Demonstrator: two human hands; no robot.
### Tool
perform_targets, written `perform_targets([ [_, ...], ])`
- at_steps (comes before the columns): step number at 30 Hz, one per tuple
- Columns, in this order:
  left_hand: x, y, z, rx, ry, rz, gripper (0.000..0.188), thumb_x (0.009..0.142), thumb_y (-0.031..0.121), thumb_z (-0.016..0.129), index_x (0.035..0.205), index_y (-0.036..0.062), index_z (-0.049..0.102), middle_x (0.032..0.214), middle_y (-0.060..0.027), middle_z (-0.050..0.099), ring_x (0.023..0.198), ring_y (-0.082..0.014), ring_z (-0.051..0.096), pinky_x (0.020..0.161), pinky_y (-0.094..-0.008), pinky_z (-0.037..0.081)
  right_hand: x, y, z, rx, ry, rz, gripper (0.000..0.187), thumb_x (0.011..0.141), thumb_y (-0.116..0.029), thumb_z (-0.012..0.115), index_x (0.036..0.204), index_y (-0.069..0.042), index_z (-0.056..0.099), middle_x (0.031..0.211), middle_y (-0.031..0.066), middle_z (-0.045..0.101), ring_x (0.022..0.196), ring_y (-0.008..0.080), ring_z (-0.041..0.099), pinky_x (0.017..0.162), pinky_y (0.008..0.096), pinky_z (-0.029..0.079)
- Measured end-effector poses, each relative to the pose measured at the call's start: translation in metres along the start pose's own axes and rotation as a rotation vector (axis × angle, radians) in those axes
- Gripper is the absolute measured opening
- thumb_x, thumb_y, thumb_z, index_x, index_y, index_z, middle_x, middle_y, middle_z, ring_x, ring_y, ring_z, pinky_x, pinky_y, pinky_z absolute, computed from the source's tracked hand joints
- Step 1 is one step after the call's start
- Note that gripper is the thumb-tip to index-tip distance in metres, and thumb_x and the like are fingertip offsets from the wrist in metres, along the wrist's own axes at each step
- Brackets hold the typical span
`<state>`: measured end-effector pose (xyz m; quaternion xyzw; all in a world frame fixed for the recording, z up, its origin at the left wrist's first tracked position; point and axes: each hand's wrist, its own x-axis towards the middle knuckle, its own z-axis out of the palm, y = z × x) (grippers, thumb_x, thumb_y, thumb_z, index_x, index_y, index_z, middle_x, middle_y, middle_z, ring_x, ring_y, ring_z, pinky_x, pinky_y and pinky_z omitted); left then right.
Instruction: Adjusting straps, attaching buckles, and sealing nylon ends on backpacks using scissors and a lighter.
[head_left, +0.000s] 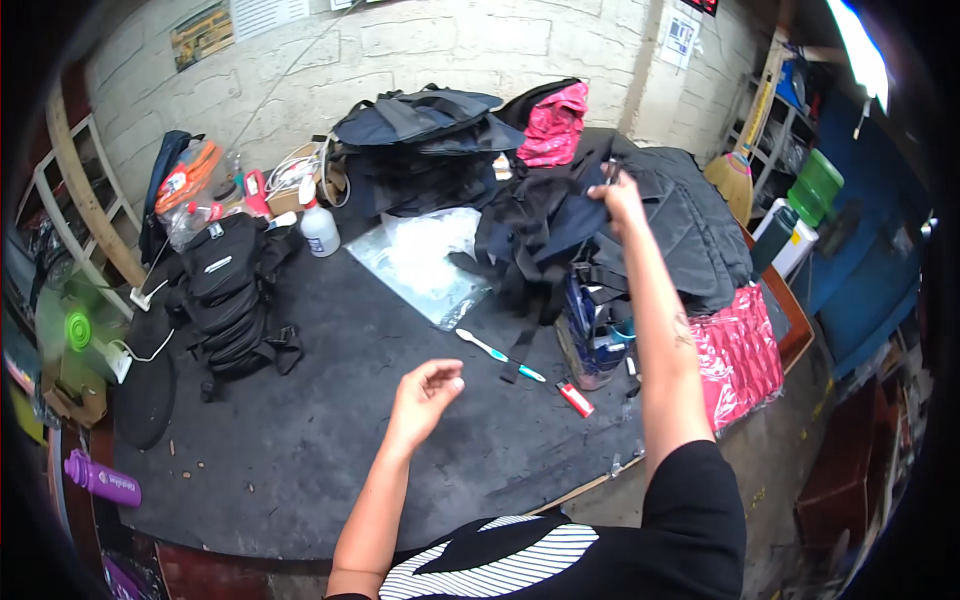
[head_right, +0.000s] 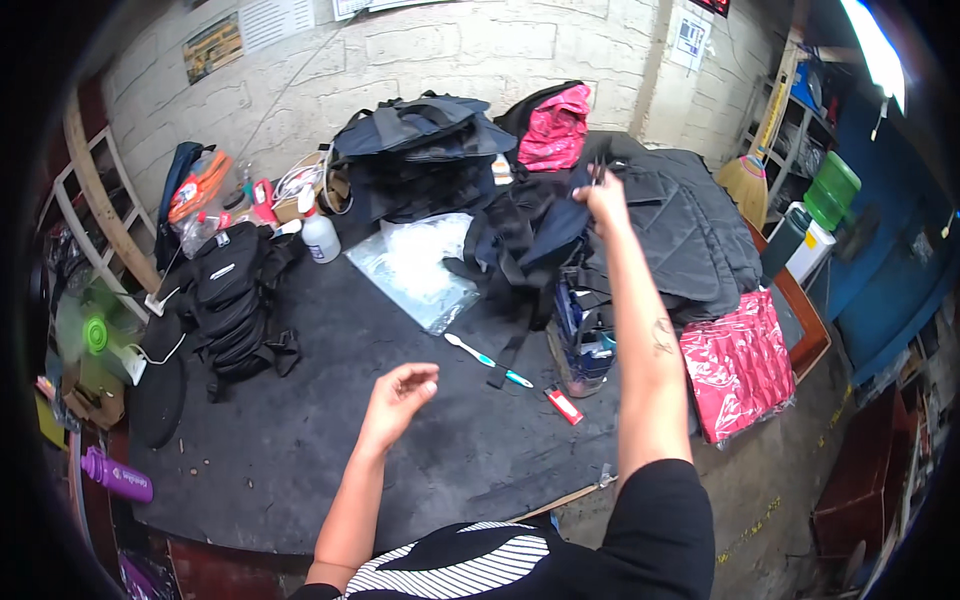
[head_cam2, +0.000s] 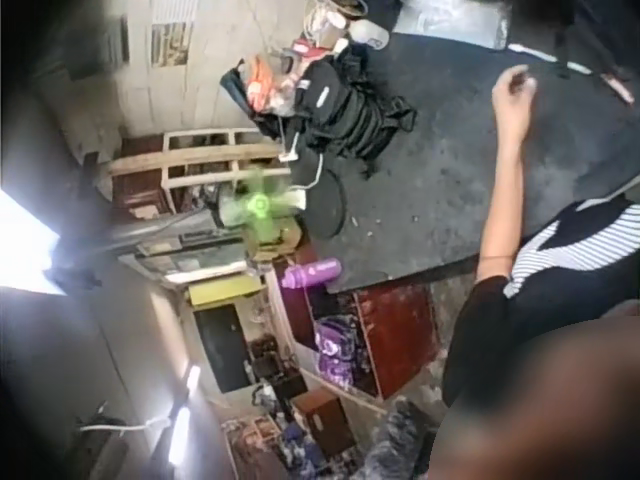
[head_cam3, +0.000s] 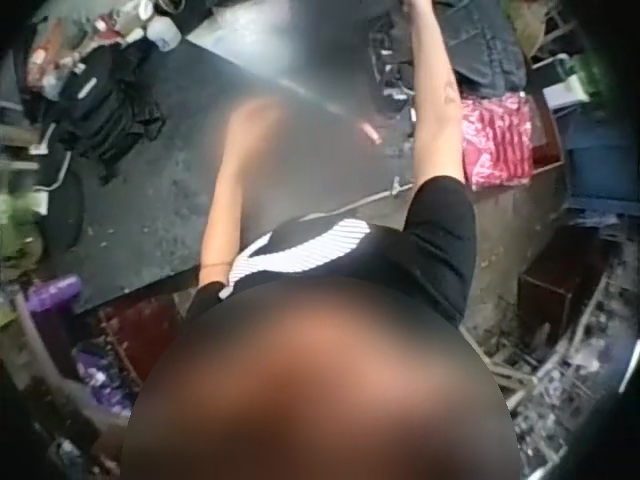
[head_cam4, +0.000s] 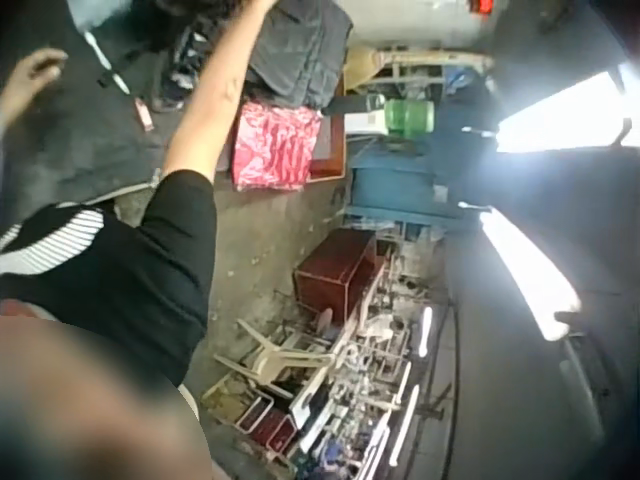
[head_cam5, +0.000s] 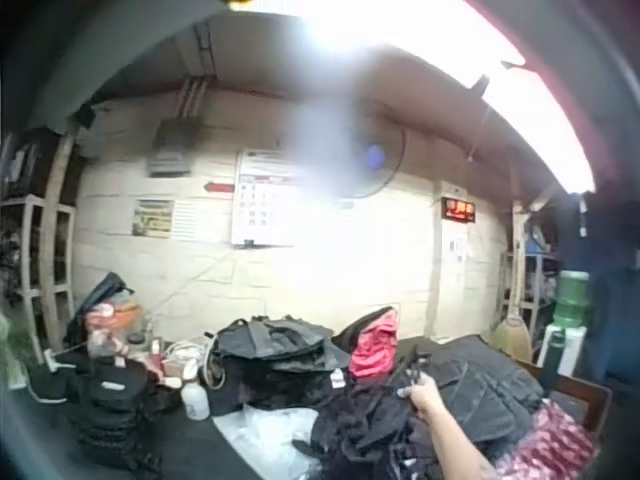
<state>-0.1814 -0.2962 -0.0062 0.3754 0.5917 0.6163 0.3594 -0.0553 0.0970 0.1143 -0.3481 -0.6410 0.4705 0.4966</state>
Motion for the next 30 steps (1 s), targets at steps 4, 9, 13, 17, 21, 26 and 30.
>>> perform_targets([
  [4, 0.018, 0.014, -0.013, -0.111, 0.223, 0.226, 0.025, 0.088, 0.017, 0.061, 0.109, 0.0033, 0.061, 0.091, -0.0006, 0.063, 0.082, -0.0083, 0.056, 0.073, -0.0233, 0.044, -0.063, -0.137, -0.023, 0.099, -0.178, -0.066, 0.057, 0.069, 0.006, 0.062, 0.125, -0.006, 0.052, 0.098, 0.0120, 0.060, 0.081, 0.0190, 0.062, 0.072, 0.0306, 0.053],
  [9, 0.046, -0.003, -0.024, -0.392, 0.240, -0.114, 0.049, 0.091, 0.046, 0.050, 0.127, 0.0143, 0.048, 0.103, -0.0052, 0.059, 0.090, -0.0206, 0.057, 0.073, -0.0351, 0.045, -0.152, -0.204, -0.042, 0.288, -0.488, -0.135, 0.063, 0.070, 0.003, 0.062, 0.130, 0.000, 0.043, 0.115, 0.0131, 0.056, 0.098, 0.0227, 0.060, 0.089, 0.0326, 0.048],
  [13, 0.032, -0.020, -0.015, -0.822, -0.219, -0.353, 0.070, 0.088, 0.055, 0.048, 0.140, 0.0136, 0.027, 0.125, -0.0213, 0.046, 0.099, -0.0372, 0.056, 0.084, -0.0545, 0.048, -0.208, -0.174, -0.034, 0.481, -0.528, -0.175, 0.067, 0.068, -0.002, 0.062, 0.131, -0.003, 0.042, 0.124, 0.0129, 0.052, 0.107, 0.0269, 0.057, 0.095, 0.0381, 0.044],
  [17, 0.008, 0.010, -0.032, -0.950, -0.291, -0.095, 0.060, 0.092, 0.042, 0.050, 0.135, 0.0049, 0.030, 0.116, -0.0292, 0.054, 0.084, -0.0278, 0.062, 0.072, -0.0353, 0.052, -0.231, -0.078, -0.036, 0.825, -0.505, -0.078, 0.068, 0.062, 0.008, 0.064, 0.126, -0.010, 0.049, 0.118, 0.0092, 0.058, 0.103, 0.0271, 0.059, 0.090, 0.0402, 0.049],
  [21, -0.008, 0.041, -0.075, -0.781, -0.147, 0.099, 0.054, 0.092, 0.040, 0.050, 0.132, 0.0065, 0.039, 0.118, -0.0219, 0.056, 0.084, -0.0216, 0.061, 0.074, -0.0326, 0.051, -0.266, -0.006, 0.012, 0.988, -0.478, 0.184, 0.075, 0.066, 0.003, 0.060, 0.135, -0.005, 0.033, 0.127, 0.0148, 0.049, 0.109, 0.0337, 0.055, 0.092, 0.0442, 0.047],
  [26, 0.012, -0.065, -0.050, 0.195, 0.035, -0.144, 0.072, 0.084, 0.036, 0.062, 0.140, 0.0027, 0.031, 0.127, -0.0137, 0.052, 0.115, -0.0258, 0.050, 0.098, -0.0333, 0.038, -0.282, -0.018, 0.078, 1.008, -0.674, 0.398, 0.075, 0.068, 0.004, 0.068, 0.134, -0.010, 0.035, 0.126, 0.0139, 0.048, 0.114, 0.0332, 0.051, 0.096, 0.0449, 0.044],
  [30, 0.002, -0.066, -0.029, -0.740, -0.038, -0.350, 0.050, 0.089, 0.030, 0.053, 0.127, -0.0022, 0.046, 0.114, -0.0135, 0.059, 0.098, -0.0214, 0.058, 0.082, -0.0326, 0.047, -0.277, -0.066, 0.110, 0.880, -0.832, 0.411, 0.064, 0.068, 0.007, 0.068, 0.125, -0.010, 0.044, 0.110, 0.0081, 0.057, 0.095, 0.0234, 0.060, 0.087, 0.0354, 0.048],
])
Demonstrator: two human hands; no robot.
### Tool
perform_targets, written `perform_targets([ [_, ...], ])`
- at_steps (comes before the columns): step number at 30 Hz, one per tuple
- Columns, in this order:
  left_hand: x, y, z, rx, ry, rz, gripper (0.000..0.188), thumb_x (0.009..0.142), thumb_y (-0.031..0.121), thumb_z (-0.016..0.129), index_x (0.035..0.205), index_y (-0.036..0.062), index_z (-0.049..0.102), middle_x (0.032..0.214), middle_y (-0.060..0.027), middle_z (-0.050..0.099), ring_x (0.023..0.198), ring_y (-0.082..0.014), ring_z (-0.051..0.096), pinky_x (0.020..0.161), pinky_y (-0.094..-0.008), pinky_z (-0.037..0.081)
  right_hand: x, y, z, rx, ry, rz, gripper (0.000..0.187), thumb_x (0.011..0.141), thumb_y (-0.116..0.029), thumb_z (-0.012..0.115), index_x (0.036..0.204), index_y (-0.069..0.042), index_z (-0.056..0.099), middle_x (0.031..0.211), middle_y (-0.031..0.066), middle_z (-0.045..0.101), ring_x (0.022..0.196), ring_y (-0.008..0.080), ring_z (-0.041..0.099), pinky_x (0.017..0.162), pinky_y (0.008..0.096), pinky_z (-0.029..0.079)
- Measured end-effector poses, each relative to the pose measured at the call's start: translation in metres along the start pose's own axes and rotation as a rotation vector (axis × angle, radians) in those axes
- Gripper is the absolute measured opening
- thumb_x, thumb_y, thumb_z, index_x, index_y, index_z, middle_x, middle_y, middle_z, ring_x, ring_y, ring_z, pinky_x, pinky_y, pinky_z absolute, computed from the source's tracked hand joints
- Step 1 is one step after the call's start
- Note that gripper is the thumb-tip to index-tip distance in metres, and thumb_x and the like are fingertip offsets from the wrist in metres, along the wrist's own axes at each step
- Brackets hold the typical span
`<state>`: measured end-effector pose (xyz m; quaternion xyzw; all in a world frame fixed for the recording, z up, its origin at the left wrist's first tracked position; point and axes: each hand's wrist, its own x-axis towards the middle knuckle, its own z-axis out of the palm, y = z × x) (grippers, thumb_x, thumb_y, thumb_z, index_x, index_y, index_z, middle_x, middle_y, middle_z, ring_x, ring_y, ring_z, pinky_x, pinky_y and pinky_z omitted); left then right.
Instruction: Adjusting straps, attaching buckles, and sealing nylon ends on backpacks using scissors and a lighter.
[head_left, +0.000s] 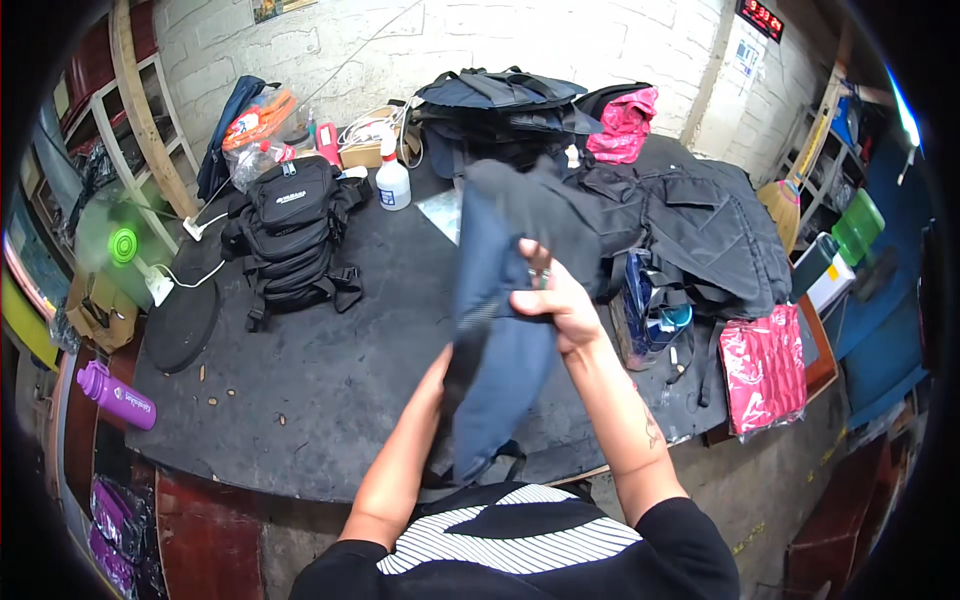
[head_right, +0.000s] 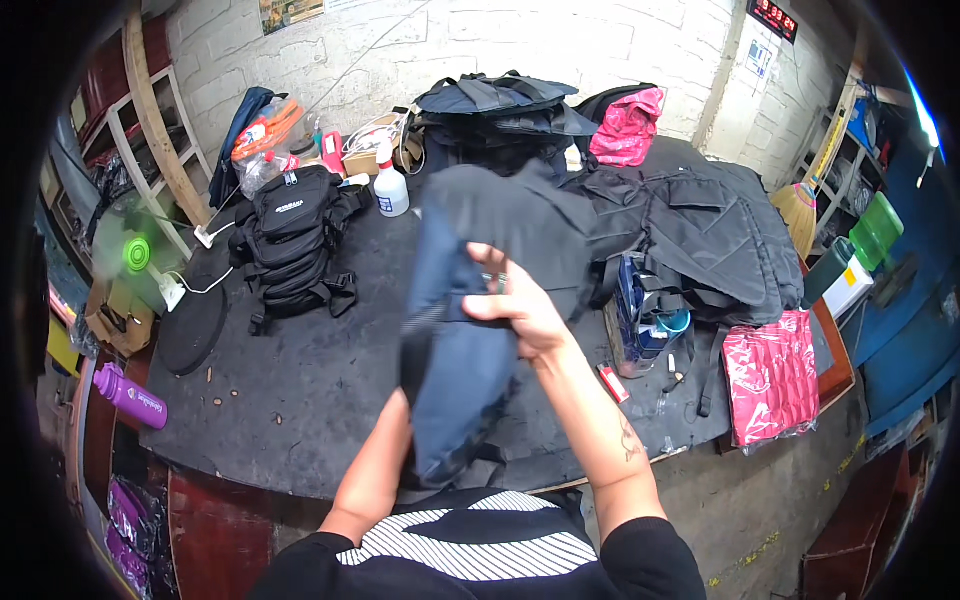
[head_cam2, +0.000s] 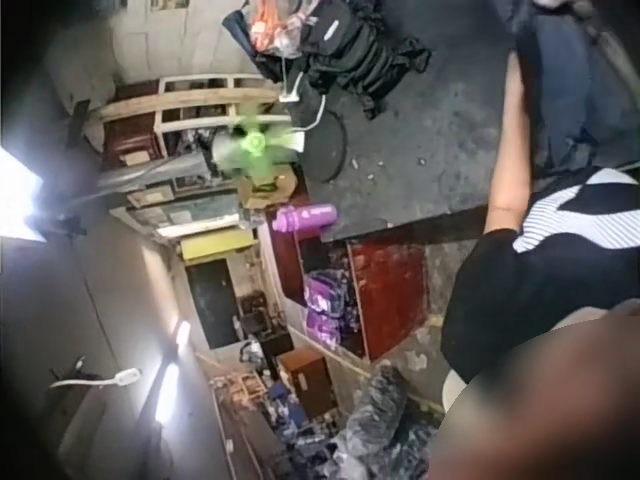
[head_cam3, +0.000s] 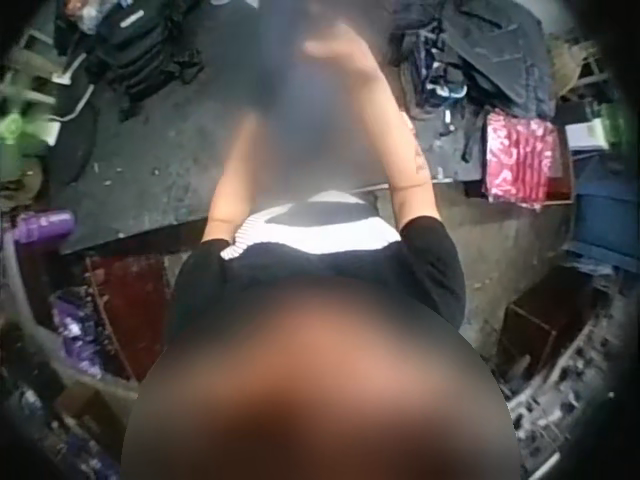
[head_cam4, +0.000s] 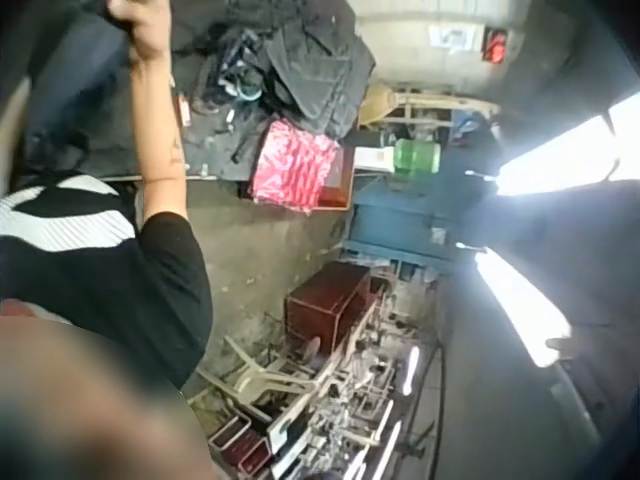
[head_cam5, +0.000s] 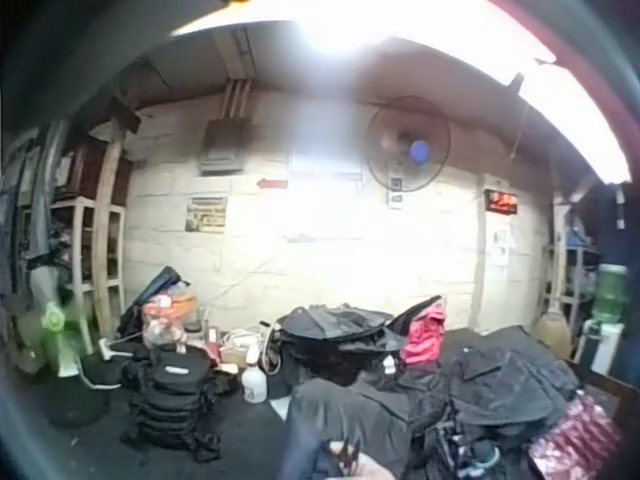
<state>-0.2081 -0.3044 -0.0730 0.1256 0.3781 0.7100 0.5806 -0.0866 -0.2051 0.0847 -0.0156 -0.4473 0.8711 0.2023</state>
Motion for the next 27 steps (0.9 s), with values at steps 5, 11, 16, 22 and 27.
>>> perform_targets([
  [5, -0.073, 0.088, -0.040, 0.448, 0.440, 0.339, 0.040, 0.088, 0.023, 0.054, 0.121, -0.0006, 0.051, 0.107, -0.0097, 0.061, 0.091, -0.0166, 0.059, 0.079, -0.0309, 0.047, 0.007, -0.014, 0.024, 0.025, -0.130, -0.186, 0.061, 0.067, 0.008, 0.067, 0.121, -0.009, 0.045, 0.120, 0.0079, 0.051, 0.107, 0.0220, 0.055, 0.089, 0.0341, 0.047],
  [11, -0.128, 0.181, -0.031, 1.171, 0.603, 0.734, 0.048, 0.092, 0.022, 0.049, 0.137, 0.0091, 0.039, 0.117, -0.0164, 0.059, 0.108, -0.0236, 0.056, 0.094, -0.0321, 0.041, -0.015, 0.046, -0.056, 0.004, 0.312, -0.184, 0.057, 0.074, 0.007, 0.062, 0.126, -0.002, 0.043, 0.120, 0.0106, 0.054, 0.109, 0.0258, 0.054, 0.095, 0.0387, 0.045],
  [16, -0.083, 0.210, -0.002, 2.054, 0.730, 0.542, 0.036, 0.090, 0.025, 0.049, 0.126, 0.0201, 0.050, 0.080, -0.0220, 0.063, 0.078, -0.0404, 0.061, 0.071, -0.0487, 0.048, -0.055, 0.130, -0.130, -0.298, 0.715, -0.007, 0.054, 0.074, 0.008, 0.059, 0.125, 0.000, 0.042, 0.119, 0.0132, 0.050, 0.109, 0.0252, 0.051, 0.095, 0.0343, 0.040],
  [22, -0.030, 0.213, 0.047, 2.302, 0.746, 0.559, 0.035, 0.088, 0.027, 0.049, 0.121, 0.0174, 0.053, 0.082, -0.0196, 0.065, 0.079, -0.0344, 0.065, 0.074, -0.0464, 0.051, -0.038, 0.087, -0.083, -1.359, 0.609, -0.590, 0.042, 0.078, -0.011, 0.066, 0.114, 0.000, 0.047, 0.105, 0.0140, 0.049, 0.099, 0.0262, 0.055, 0.085, 0.0343, 0.045],
  [27, 0.010, 0.237, 0.090, 0.998, 0.152, 0.401, 0.048, 0.087, 0.028, 0.057, 0.129, 0.0107, 0.043, 0.115, -0.0166, 0.054, 0.103, -0.0280, 0.056, 0.089, -0.0398, 0.045, 0.012, 0.047, -0.033, -0.578, 0.313, -0.239, 0.022, 0.084, -0.019, 0.065, 0.092, -0.008, 0.048, 0.080, -0.0008, 0.050, 0.057, 0.0035, 0.038, 0.051, 0.0211, 0.032],
])
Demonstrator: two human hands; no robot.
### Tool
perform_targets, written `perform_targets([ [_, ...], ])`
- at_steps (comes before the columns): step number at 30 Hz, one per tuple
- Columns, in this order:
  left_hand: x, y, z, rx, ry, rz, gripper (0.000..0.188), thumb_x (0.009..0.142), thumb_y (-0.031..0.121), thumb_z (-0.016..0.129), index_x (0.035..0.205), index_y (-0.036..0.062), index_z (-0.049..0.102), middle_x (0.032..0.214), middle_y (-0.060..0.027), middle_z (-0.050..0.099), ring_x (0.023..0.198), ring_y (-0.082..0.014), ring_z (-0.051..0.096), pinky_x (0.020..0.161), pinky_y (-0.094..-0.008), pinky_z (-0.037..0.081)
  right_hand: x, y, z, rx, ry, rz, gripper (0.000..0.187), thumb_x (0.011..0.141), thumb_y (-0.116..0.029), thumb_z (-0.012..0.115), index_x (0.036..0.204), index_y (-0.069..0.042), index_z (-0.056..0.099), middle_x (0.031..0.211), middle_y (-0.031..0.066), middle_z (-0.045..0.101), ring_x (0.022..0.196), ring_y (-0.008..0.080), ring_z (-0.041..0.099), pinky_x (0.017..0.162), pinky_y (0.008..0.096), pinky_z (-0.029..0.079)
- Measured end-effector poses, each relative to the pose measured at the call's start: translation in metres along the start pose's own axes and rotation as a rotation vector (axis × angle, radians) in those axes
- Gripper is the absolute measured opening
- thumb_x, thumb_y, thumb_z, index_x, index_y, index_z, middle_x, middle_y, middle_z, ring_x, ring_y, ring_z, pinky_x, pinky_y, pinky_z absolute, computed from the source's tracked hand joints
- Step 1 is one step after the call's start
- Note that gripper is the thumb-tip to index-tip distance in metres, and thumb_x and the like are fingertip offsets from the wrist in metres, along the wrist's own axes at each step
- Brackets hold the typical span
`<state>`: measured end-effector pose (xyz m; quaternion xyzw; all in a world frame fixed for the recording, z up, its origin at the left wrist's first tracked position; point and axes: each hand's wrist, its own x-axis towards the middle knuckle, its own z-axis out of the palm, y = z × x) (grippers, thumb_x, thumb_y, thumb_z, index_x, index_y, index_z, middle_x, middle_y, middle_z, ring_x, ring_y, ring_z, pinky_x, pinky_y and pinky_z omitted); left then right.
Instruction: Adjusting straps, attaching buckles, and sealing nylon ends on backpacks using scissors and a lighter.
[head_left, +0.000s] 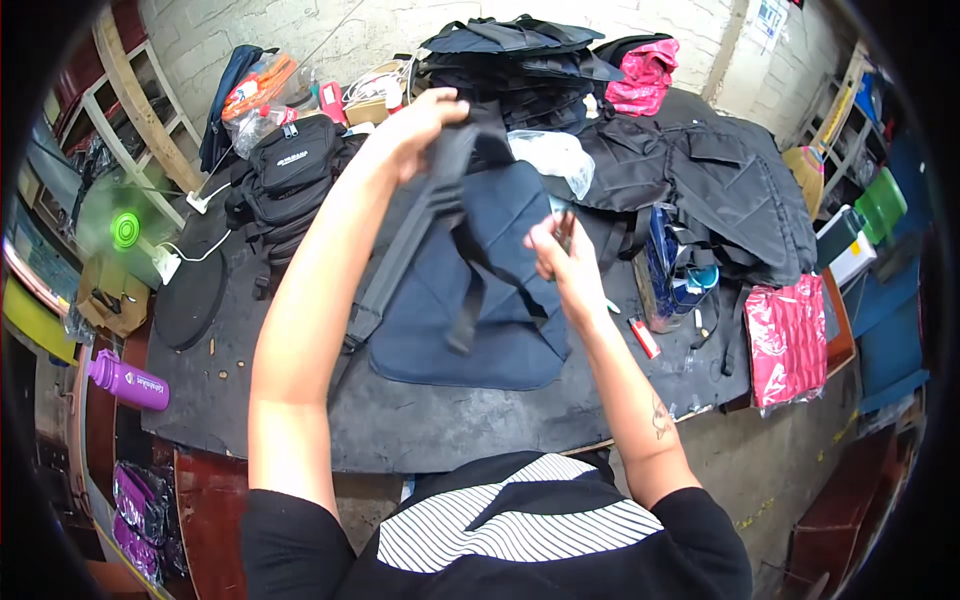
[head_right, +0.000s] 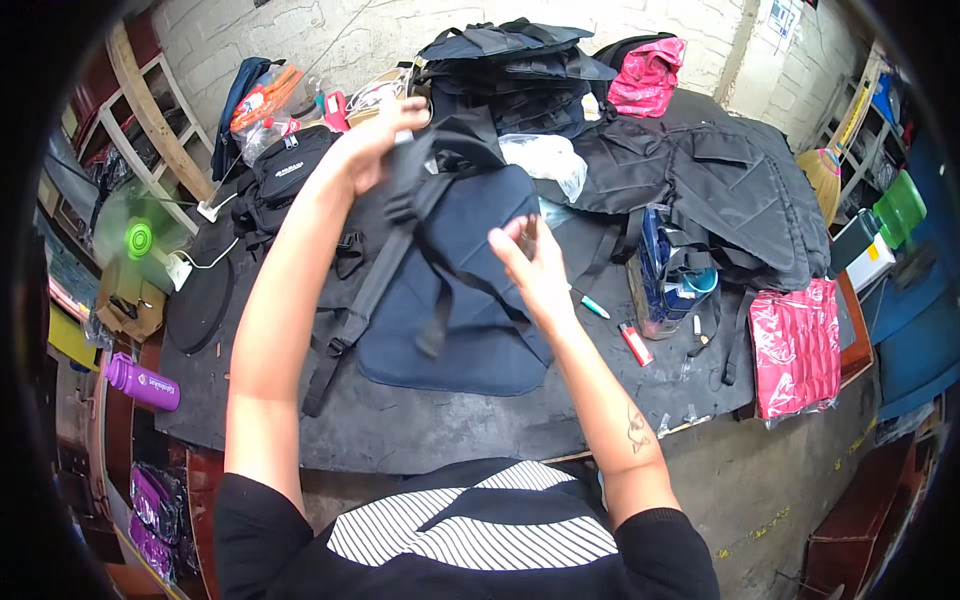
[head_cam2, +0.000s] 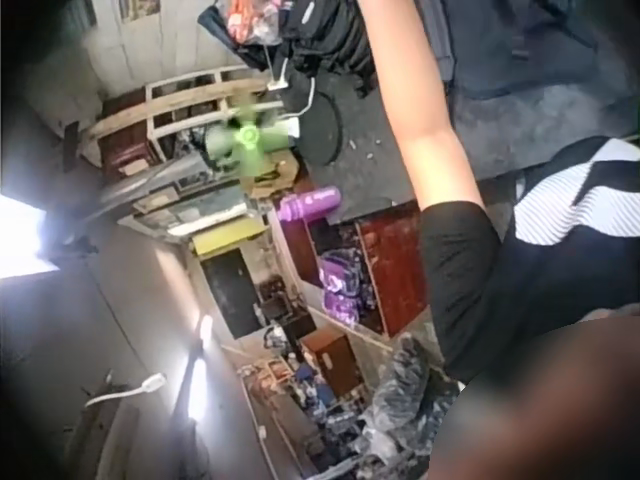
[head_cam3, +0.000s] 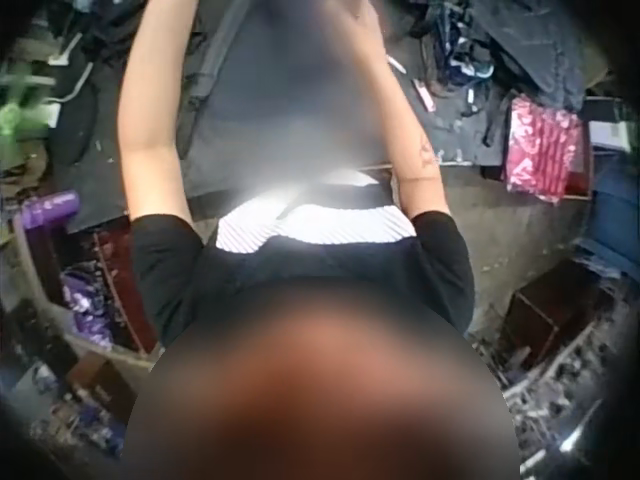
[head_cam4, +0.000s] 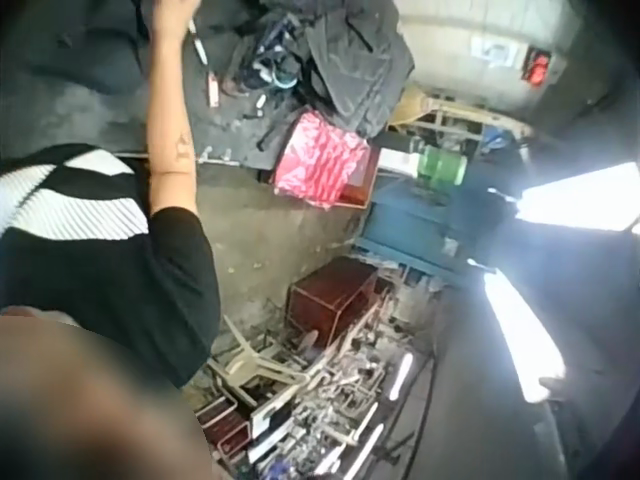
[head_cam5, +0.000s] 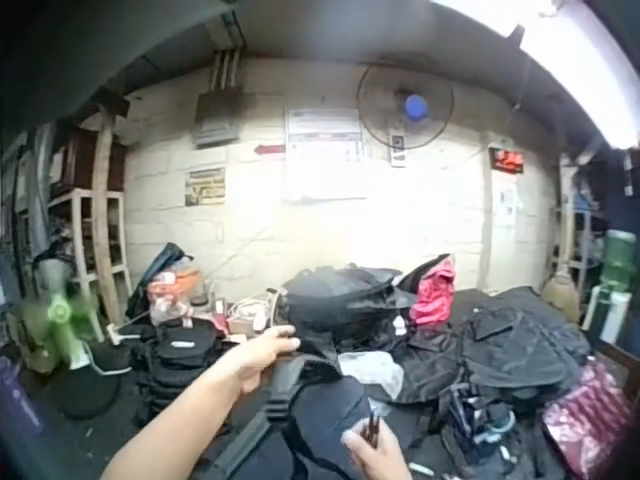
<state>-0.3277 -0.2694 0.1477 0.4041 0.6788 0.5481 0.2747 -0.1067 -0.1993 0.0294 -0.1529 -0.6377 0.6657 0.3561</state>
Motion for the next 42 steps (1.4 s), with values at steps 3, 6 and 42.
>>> perform_targets([
  [3, -0.003, 0.025, 0.018, -0.925, -0.303, -0.182, 0.056, 0.080, 0.011, 0.068, 0.129, 0.0100, 0.039, 0.120, -0.0171, 0.050, 0.108, -0.0331, 0.054, 0.092, -0.0450, 0.045, 0.023, -0.030, 0.022, 0.172, -0.136, 0.011, 0.026, 0.085, -0.020, 0.065, 0.100, -0.009, 0.046, 0.080, 0.0002, 0.054, 0.055, 0.0034, 0.038, 0.049, 0.0198, 0.032],
  [6, -0.020, 0.046, 0.040, -0.696, -0.381, 0.110, 0.056, 0.077, 0.006, 0.069, 0.128, 0.0075, 0.046, 0.111, -0.0110, 0.057, 0.098, -0.0236, 0.058, 0.087, -0.0363, 0.046, 0.046, -0.060, 0.027, 0.179, -0.059, -0.032, 0.020, 0.086, -0.022, 0.065, 0.095, -0.010, 0.053, 0.075, -0.0029, 0.056, 0.051, 0.0025, 0.038, 0.047, 0.0203, 0.033],
  [42, 0.020, -0.010, 0.089, -0.339, 0.269, 0.305, 0.022, 0.061, 0.002, 0.075, 0.081, -0.0034, 0.068, 0.074, -0.0076, 0.068, 0.062, -0.0116, 0.062, 0.058, -0.0217, 0.046, -0.051, -0.032, -0.005, -0.679, 0.221, -0.470, 0.024, 0.084, -0.002, 0.062, 0.069, 0.000, 0.043, 0.056, 0.0018, 0.035, 0.052, 0.0060, 0.031, 0.045, 0.0241, 0.029],
])
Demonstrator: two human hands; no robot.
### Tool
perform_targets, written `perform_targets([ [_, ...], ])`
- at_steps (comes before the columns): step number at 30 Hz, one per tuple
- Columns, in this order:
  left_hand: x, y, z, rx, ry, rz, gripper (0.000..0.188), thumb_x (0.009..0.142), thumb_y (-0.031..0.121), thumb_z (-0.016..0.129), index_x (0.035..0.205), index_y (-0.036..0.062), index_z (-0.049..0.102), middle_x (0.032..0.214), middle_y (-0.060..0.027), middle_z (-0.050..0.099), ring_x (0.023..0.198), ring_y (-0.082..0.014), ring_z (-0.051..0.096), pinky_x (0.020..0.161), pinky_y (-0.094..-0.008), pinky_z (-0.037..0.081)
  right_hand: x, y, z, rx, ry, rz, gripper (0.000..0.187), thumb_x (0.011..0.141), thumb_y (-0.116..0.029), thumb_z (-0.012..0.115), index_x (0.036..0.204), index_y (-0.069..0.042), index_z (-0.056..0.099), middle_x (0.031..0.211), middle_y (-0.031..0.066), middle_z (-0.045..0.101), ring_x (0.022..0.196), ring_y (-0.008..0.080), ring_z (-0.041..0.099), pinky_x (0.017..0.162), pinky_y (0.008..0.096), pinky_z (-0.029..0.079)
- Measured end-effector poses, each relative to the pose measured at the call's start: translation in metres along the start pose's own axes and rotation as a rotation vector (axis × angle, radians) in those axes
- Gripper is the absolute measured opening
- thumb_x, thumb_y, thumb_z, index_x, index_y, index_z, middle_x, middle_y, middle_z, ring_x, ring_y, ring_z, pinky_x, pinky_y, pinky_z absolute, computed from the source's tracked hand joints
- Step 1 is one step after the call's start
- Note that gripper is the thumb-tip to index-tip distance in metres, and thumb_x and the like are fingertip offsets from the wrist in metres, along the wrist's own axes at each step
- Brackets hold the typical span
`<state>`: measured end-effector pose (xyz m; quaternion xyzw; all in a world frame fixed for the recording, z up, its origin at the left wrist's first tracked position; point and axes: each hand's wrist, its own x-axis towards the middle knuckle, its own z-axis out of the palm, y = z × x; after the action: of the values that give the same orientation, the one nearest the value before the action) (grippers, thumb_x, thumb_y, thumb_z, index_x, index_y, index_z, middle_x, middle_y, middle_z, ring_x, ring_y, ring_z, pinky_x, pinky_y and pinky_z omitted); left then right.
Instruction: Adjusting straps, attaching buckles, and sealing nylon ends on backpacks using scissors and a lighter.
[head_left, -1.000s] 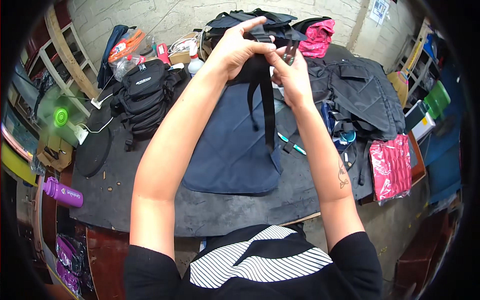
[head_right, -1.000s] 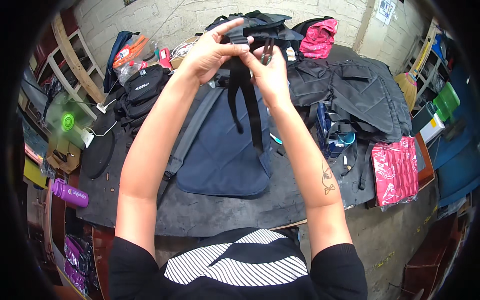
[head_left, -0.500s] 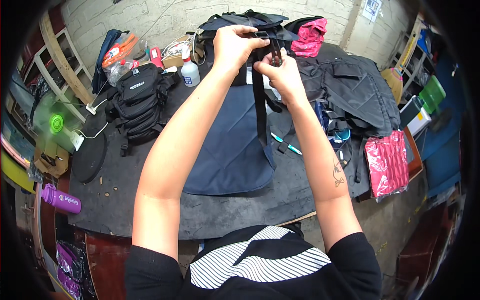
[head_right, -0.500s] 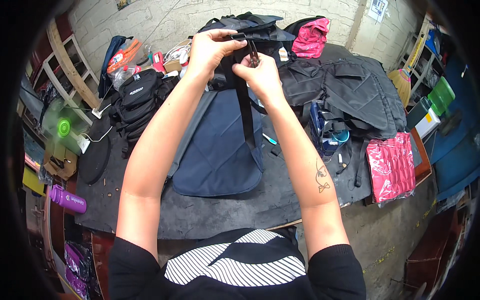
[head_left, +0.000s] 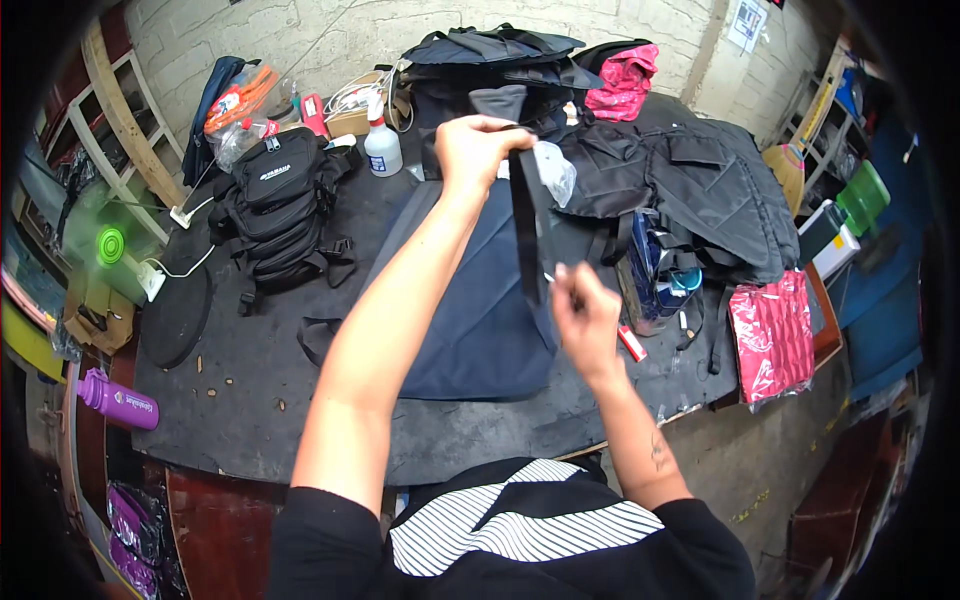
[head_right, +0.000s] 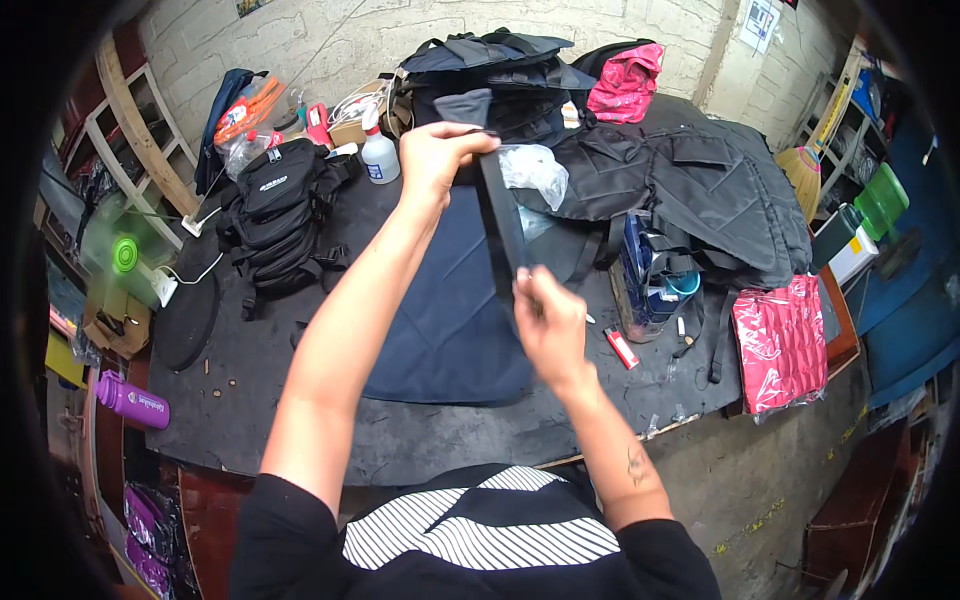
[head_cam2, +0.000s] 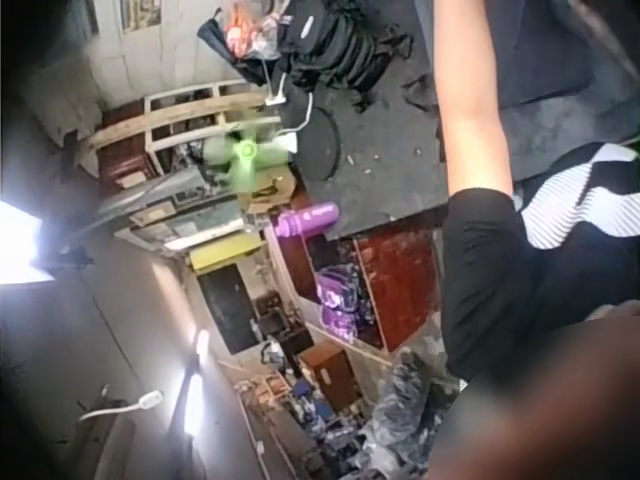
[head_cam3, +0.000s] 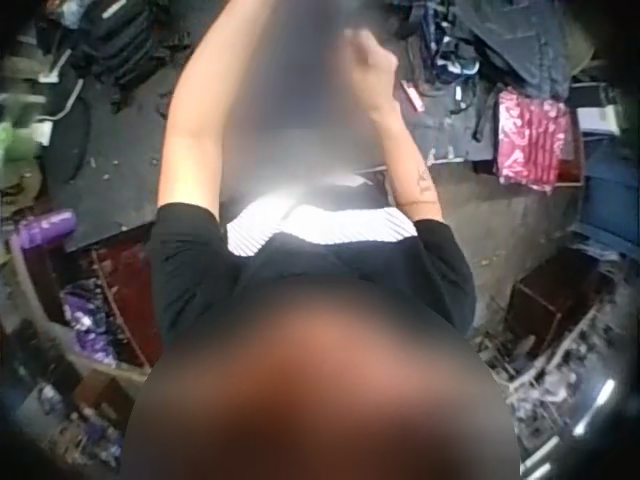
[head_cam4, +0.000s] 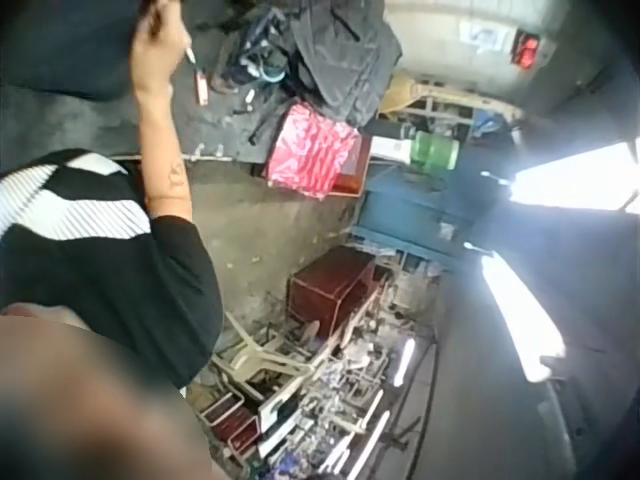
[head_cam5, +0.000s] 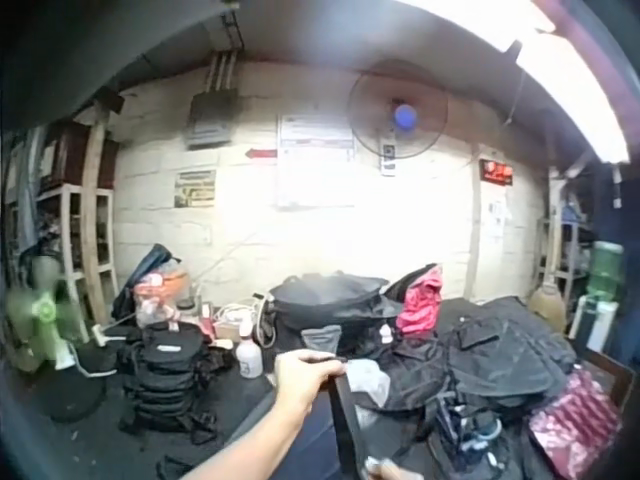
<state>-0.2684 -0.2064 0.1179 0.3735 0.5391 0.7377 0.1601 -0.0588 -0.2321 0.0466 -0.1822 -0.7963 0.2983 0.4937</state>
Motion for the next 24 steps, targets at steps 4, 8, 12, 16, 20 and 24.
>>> perform_targets([
  [4, -0.035, -0.015, -0.012, -0.022, -0.141, -0.015, 0.024, 0.062, 0.003, 0.077, 0.084, -0.0008, 0.068, 0.073, -0.0084, 0.067, 0.063, -0.0109, 0.061, 0.059, -0.0232, 0.047, -0.076, 0.004, -0.013, -0.084, -0.135, -0.045, 0.022, 0.079, 0.004, 0.063, 0.068, 0.000, 0.043, 0.055, 0.0079, 0.040, 0.044, 0.0153, 0.037, 0.043, 0.0272, 0.031],
  [8, -0.078, 0.006, -0.041, 0.313, -0.806, -0.034, 0.065, 0.066, 0.020, 0.079, 0.122, 0.0012, 0.051, 0.114, -0.0148, 0.058, 0.103, -0.0212, 0.055, 0.092, -0.0351, 0.041, -0.123, 0.015, -0.041, -0.045, -0.511, 0.109, 0.010, 0.074, 0.002, 0.065, 0.075, -0.002, 0.056, 0.064, 0.0080, 0.058, 0.056, 0.0238, 0.061, 0.050, 0.0291, 0.046],
  [12, -0.114, -0.015, -0.122, 0.576, -0.745, -0.003, 0.109, 0.061, 0.031, 0.082, 0.146, 0.0091, 0.017, 0.144, -0.0182, 0.032, 0.134, -0.0298, 0.028, 0.110, -0.0413, 0.022, -0.117, 0.017, -0.071, 0.060, -0.556, 0.344, 0.013, 0.078, -0.010, 0.067, 0.072, 0.000, 0.060, 0.066, 0.0058, 0.061, 0.060, 0.0147, 0.062, 0.053, 0.0291, 0.047],
  [16, -0.139, -0.045, -0.176, 1.402, -0.421, -0.611, 0.119, 0.052, 0.029, 0.086, 0.145, 0.0079, 0.015, 0.142, -0.0246, 0.032, 0.131, -0.0356, 0.033, 0.107, -0.0420, 0.029, -0.088, 0.049, -0.074, 0.182, -0.130, 0.584, 0.021, 0.085, -0.020, 0.064, 0.071, -0.004, 0.059, 0.061, -0.0052, 0.050, 0.053, 0.0019, 0.041, 0.048, 0.0191, 0.031],
  [20, -0.117, -0.037, -0.196, 0.938, -0.463, -0.581, 0.114, 0.048, 0.023, 0.087, 0.142, 0.0071, 0.023, 0.129, -0.0239, 0.046, 0.121, -0.0360, 0.045, 0.101, -0.0429, 0.035, -0.037, 0.023, -0.030, 0.422, -0.192, 0.546, 0.019, 0.085, -0.020, 0.064, 0.077, -0.004, 0.059, 0.061, -0.0044, 0.049, 0.053, 0.0019, 0.039, 0.048, 0.0186, 0.029],
  [24, -0.071, 0.038, -0.135, 0.644, -0.351, -0.288, 0.090, 0.063, 0.030, 0.081, 0.137, 0.0086, 0.036, 0.114, -0.0114, 0.057, 0.097, -0.0165, 0.054, 0.085, -0.0311, 0.043, 0.009, 0.011, 0.023, 0.594, -0.424, 0.458, 0.018, 0.089, -0.021, 0.058, 0.087, -0.003, 0.060, 0.064, -0.0032, 0.052, 0.051, 0.0002, 0.036, 0.045, 0.0170, 0.026],
])
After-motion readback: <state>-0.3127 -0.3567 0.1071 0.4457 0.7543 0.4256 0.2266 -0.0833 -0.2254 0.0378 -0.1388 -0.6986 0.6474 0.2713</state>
